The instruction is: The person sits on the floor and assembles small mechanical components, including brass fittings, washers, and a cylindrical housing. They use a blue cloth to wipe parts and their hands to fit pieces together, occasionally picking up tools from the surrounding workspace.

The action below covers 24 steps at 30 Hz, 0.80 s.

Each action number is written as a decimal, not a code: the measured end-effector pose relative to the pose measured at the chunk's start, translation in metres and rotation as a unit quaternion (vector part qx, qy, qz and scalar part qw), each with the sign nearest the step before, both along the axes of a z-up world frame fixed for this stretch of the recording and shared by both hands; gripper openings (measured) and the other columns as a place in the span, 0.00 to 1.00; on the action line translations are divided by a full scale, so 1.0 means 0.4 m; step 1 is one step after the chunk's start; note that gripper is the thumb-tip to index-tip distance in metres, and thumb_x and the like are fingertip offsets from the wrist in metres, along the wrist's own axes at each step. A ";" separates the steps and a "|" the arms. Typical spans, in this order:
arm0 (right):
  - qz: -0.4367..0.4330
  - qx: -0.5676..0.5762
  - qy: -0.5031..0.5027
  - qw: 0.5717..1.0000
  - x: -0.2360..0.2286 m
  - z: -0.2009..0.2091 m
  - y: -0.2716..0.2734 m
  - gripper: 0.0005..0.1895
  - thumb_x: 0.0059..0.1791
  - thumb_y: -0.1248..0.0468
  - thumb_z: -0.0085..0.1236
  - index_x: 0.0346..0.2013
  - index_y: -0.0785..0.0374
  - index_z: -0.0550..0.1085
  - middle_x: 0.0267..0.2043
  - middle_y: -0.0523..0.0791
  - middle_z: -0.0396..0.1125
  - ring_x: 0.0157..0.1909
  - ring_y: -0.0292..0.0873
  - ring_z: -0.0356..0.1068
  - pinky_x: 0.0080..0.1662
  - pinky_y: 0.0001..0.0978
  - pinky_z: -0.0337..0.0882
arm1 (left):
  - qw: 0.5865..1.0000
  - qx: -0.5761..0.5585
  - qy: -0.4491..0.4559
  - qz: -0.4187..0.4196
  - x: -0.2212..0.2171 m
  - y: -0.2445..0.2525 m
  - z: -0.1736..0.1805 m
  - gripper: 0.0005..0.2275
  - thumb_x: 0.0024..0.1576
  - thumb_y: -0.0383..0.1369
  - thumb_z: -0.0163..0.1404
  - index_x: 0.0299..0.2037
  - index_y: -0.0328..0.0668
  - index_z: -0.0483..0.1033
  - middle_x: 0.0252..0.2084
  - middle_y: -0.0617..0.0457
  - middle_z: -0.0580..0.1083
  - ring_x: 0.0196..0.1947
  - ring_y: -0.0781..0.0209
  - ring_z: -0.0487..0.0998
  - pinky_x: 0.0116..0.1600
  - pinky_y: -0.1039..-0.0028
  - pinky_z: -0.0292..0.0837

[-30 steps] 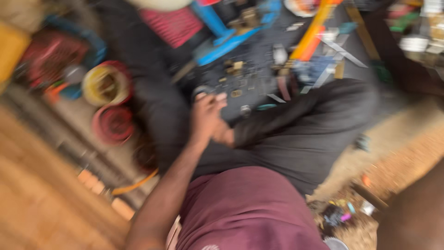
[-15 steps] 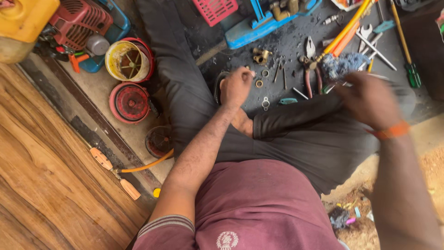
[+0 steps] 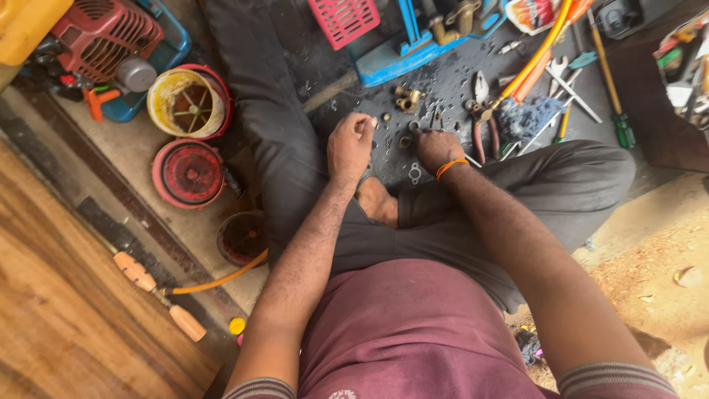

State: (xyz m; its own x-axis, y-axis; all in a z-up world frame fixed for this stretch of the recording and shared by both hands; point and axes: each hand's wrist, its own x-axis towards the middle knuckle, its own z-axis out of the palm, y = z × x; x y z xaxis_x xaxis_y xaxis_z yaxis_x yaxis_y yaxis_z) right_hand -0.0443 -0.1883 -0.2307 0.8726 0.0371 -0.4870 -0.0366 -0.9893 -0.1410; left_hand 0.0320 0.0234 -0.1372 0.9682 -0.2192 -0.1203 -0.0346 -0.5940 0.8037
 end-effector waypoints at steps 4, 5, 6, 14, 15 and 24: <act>-0.144 0.045 -0.011 0.988 0.001 0.068 -0.072 0.17 0.49 0.52 0.60 0.48 0.57 0.77 0.43 0.52 0.75 0.44 0.57 0.76 0.45 0.50 0.75 | 0.999 -0.006 0.046 -0.010 0.001 -0.010 0.001 0.10 0.62 0.40 0.54 0.42 0.43 0.77 0.38 0.51 0.78 0.39 0.58 0.82 0.43 0.68 0.77; -0.182 0.066 -0.056 0.979 0.017 0.091 -0.107 0.11 0.51 0.56 0.59 0.47 0.51 0.80 0.42 0.51 0.76 0.44 0.57 0.77 0.47 0.50 0.75 | 0.999 -0.006 0.051 -0.010 0.005 -0.014 0.005 0.10 0.61 0.40 0.55 0.42 0.43 0.78 0.38 0.51 0.79 0.38 0.57 0.82 0.43 0.67 0.77; -0.206 0.049 -0.073 0.975 0.028 0.112 -0.143 0.12 0.52 0.56 0.59 0.49 0.52 0.79 0.44 0.51 0.76 0.45 0.57 0.76 0.48 0.52 0.74 | 0.998 -0.006 0.057 -0.011 0.007 -0.018 0.009 0.10 0.61 0.40 0.55 0.42 0.44 0.78 0.37 0.51 0.79 0.37 0.57 0.82 0.43 0.66 0.76; -0.049 -0.176 -0.184 0.966 0.061 0.053 -0.256 0.10 0.51 0.60 0.53 0.44 0.52 0.79 0.50 0.49 0.72 0.57 0.53 0.70 0.58 0.51 0.62 | 0.999 -0.028 0.020 -0.025 -0.011 -0.041 0.062 0.08 0.59 0.38 0.56 0.43 0.45 0.79 0.37 0.52 0.80 0.34 0.58 0.82 0.40 0.67 0.76; -0.059 -0.166 -0.152 0.973 0.057 0.038 -0.245 0.10 0.54 0.61 0.51 0.45 0.54 0.79 0.52 0.50 0.72 0.55 0.52 0.71 0.60 0.52 0.61 | 0.999 -0.041 0.019 -0.027 -0.019 -0.033 0.065 0.08 0.60 0.38 0.55 0.44 0.44 0.79 0.37 0.52 0.80 0.34 0.58 0.82 0.40 0.68 0.76; -0.370 0.560 -0.060 0.739 0.073 0.310 -0.172 0.19 0.56 0.64 0.58 0.62 0.67 0.74 0.53 0.50 0.73 0.51 0.42 0.72 0.54 0.32 0.73 | 0.976 -0.202 0.071 -0.047 -0.058 -0.073 0.155 0.10 0.63 0.35 0.53 0.51 0.39 0.78 0.43 0.50 0.81 0.40 0.62 0.84 0.43 0.74 0.80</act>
State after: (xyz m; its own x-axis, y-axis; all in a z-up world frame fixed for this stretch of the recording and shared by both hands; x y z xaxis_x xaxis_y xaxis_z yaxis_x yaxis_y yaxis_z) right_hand -0.0150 -0.2569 -0.1068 0.8906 -0.1506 -0.4292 -0.4292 0.0338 -0.9026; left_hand 0.0087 -0.0057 -0.0750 0.9212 -0.3642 -0.1370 0.0551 -0.2264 0.9725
